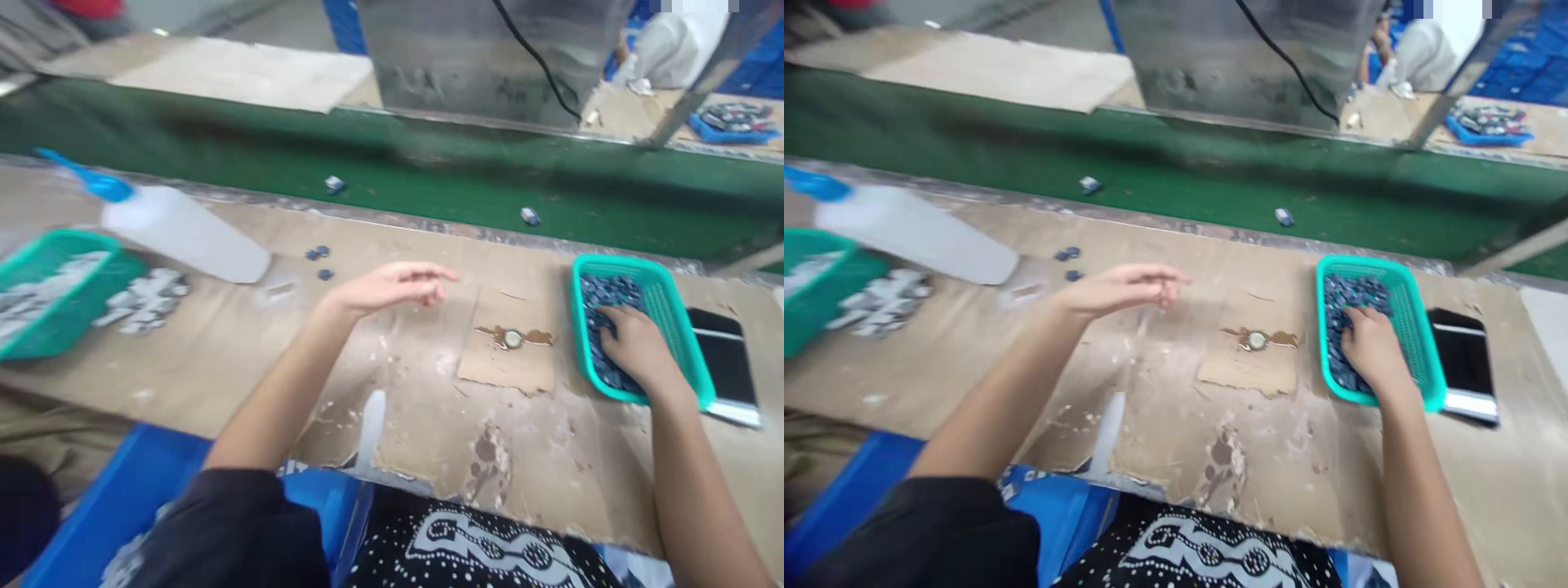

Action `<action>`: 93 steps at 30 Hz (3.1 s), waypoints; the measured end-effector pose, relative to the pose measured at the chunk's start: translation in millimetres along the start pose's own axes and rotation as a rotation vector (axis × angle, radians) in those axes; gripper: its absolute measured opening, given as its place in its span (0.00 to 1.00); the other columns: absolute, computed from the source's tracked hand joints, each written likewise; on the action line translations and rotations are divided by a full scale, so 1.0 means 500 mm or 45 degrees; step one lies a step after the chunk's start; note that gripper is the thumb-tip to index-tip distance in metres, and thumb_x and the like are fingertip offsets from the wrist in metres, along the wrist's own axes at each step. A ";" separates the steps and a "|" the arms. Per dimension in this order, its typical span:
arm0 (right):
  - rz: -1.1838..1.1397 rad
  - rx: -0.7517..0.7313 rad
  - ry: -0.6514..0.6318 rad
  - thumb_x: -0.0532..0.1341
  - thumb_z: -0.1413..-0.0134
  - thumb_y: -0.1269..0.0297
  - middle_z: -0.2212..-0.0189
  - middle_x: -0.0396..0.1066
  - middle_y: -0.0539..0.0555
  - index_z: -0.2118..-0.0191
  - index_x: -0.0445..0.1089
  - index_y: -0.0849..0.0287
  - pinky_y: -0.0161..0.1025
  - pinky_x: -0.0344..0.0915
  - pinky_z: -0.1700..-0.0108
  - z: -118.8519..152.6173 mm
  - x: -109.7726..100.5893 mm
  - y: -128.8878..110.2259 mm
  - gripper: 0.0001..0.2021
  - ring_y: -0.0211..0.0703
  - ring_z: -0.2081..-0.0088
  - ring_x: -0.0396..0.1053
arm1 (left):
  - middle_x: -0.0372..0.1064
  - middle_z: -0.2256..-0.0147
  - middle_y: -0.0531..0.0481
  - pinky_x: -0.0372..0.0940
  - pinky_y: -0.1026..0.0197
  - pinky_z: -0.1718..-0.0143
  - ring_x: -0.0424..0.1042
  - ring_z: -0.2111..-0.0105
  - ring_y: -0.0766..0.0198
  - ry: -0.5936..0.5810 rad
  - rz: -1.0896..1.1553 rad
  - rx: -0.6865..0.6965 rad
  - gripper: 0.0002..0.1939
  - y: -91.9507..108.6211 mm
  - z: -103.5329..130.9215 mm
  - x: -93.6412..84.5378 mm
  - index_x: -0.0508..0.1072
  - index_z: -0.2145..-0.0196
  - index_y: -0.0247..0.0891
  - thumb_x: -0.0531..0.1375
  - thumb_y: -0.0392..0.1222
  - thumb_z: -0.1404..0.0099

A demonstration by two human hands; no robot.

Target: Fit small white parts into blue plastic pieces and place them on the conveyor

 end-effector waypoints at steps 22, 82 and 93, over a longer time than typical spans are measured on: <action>-0.119 -0.041 0.267 0.48 0.44 0.64 0.77 0.59 0.57 0.74 0.59 0.56 0.48 0.57 0.69 -0.004 0.028 0.012 0.10 0.55 0.73 0.60 | 0.60 0.53 0.33 0.52 0.48 0.48 0.58 0.49 0.49 1.111 -1.013 -0.087 0.12 0.025 -0.227 -0.359 0.65 0.58 0.29 0.54 0.30 0.42; -1.770 0.095 0.132 0.64 0.53 0.69 0.66 0.71 0.54 0.73 0.53 0.56 0.39 0.68 0.61 0.018 -0.040 -0.224 0.15 0.45 0.61 0.70 | 0.67 0.59 0.48 0.67 0.61 0.58 0.68 0.62 0.66 0.400 -0.147 0.519 0.15 0.020 0.093 0.198 0.70 0.57 0.38 0.58 0.33 0.44; -1.679 0.111 0.132 0.64 0.50 0.67 0.66 0.71 0.54 0.71 0.53 0.56 0.41 0.68 0.59 0.035 -0.031 -0.259 0.15 0.46 0.60 0.69 | 0.67 0.60 0.49 0.65 0.64 0.59 0.68 0.61 0.67 0.394 -0.426 0.633 0.16 0.031 0.104 0.213 0.68 0.54 0.38 0.57 0.32 0.42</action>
Point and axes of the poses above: each hand's wrist, its own z-axis away from the middle knuckle, its own x-axis out of the palm, y = z × x, the point moved 5 cm from there along -z, towards the middle knuckle
